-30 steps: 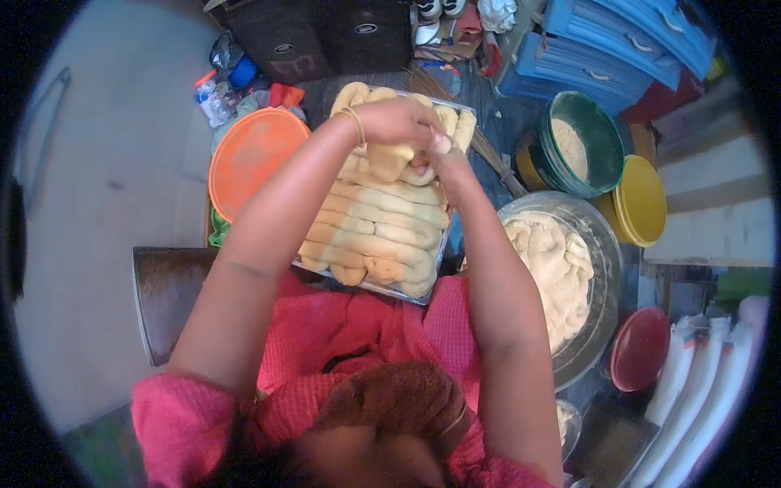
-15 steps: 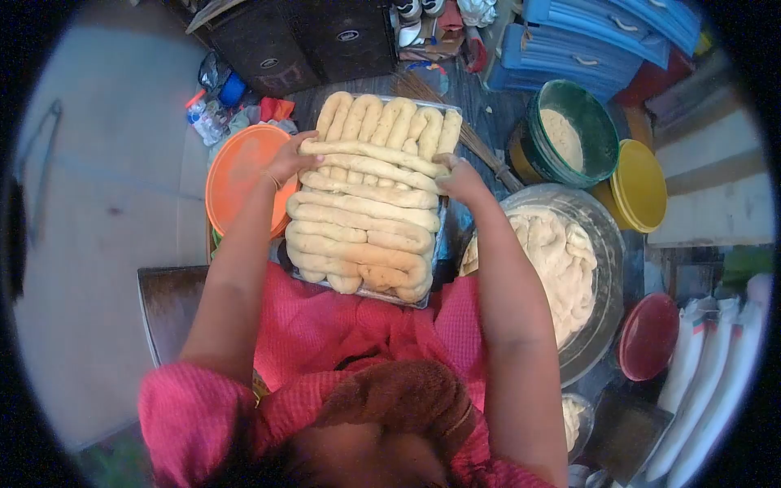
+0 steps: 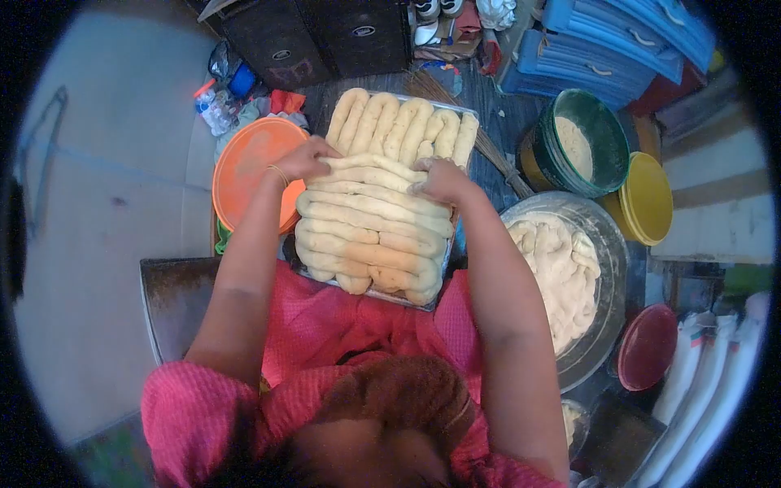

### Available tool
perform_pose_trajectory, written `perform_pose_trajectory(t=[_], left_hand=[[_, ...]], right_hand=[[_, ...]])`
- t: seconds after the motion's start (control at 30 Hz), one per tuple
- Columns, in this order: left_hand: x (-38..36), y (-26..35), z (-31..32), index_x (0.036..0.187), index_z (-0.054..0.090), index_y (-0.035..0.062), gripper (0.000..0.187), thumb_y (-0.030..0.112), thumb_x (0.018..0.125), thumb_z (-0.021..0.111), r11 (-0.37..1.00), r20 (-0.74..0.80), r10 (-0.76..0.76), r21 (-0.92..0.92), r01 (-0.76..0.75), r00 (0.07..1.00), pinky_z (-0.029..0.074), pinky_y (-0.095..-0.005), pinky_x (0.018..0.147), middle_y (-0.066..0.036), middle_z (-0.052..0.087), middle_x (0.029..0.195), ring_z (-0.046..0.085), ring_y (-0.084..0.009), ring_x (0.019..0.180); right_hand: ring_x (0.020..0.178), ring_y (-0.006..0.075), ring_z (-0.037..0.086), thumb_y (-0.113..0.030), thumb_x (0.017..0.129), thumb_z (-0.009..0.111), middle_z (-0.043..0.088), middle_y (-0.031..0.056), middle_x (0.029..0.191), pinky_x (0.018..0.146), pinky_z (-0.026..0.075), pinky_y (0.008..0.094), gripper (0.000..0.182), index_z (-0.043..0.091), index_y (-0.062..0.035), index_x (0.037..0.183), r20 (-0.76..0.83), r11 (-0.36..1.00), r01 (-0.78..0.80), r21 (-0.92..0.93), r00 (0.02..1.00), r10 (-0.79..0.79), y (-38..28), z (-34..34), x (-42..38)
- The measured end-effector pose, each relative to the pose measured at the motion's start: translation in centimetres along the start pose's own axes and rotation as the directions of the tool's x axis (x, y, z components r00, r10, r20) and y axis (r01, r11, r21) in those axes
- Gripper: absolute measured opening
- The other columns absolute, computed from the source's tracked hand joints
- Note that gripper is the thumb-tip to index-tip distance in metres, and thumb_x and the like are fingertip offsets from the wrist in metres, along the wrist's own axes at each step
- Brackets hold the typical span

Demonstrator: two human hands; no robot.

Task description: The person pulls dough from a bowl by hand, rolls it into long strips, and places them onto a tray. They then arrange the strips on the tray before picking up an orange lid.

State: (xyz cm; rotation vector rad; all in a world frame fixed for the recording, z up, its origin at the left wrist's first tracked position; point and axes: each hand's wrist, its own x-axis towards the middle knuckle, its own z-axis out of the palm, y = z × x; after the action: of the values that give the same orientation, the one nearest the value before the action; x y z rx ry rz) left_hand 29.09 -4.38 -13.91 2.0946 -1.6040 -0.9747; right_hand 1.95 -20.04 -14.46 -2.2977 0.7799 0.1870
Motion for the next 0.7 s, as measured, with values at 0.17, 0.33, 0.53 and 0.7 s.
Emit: perform_pose_trajectory(t=[0.17, 0.33, 0.53, 0.7], left_hand=[[-0.2, 2.8, 3.5, 0.122, 0.050, 0.0126, 0.044, 0.038, 0.086, 0.046, 0.930, -0.208, 0.289, 0.294, -0.222, 0.934, 0.025, -0.0384, 0.102, -0.016, 0.040, 0.132, 0.033, -0.0303, 0.125], [-0.6, 1.1, 4.7, 0.126, 0.045, 0.0118, 0.044, 0.032, 0.088, 0.044, 0.884, -0.300, 0.326, 0.433, -0.177, 0.896, 0.021, -0.0408, 0.104, -0.016, 0.040, 0.132, 0.033, -0.0318, 0.124], [-0.4, 1.5, 5.0, 0.128, 0.043, 0.0125, 0.044, 0.031, 0.088, 0.041, 0.828, -0.334, 0.359, 0.545, -0.132, 0.872, 0.020, -0.0415, 0.104, -0.015, 0.040, 0.132, 0.033, -0.0307, 0.124], [-0.3, 5.6, 7.7, 0.121, 0.048, 0.0109, 0.044, 0.036, 0.084, 0.048, 0.869, -0.312, 0.358, 0.456, -0.191, 0.880, 0.025, -0.0392, 0.100, -0.013, 0.047, 0.124, 0.040, -0.0276, 0.118]], right_hand=[[0.103, 0.0302, 0.051, -0.027, 0.070, 0.067, 0.047, 0.0164, 0.116, 0.091, 0.039, 0.0339, 0.051, 0.054, -0.0059, 0.115, -0.101, 0.986, 0.164, 0.013, 0.982, -0.162, 0.5, 0.7, 0.5], [0.091, 0.0193, 0.056, -0.020, 0.072, 0.065, 0.057, 0.0096, 0.094, 0.082, 0.043, 0.0283, 0.039, 0.058, -0.0075, 0.108, -0.140, 0.987, 0.079, 0.142, 0.988, -0.059, 2.0, 0.9, 0.7], [0.085, 0.0236, 0.061, -0.023, 0.073, 0.059, 0.063, 0.0158, 0.090, 0.074, 0.046, 0.0327, 0.034, 0.060, -0.0047, 0.102, -0.061, 0.957, -0.054, 0.284, 0.995, 0.074, 1.6, -0.8, -0.5], [0.075, 0.0216, 0.061, -0.026, 0.072, 0.061, 0.063, 0.0162, 0.077, 0.068, 0.047, 0.0319, 0.031, 0.061, -0.0035, 0.094, -0.171, 0.959, -0.251, 0.135, 0.947, 0.272, 2.0, -0.5, -1.1]])
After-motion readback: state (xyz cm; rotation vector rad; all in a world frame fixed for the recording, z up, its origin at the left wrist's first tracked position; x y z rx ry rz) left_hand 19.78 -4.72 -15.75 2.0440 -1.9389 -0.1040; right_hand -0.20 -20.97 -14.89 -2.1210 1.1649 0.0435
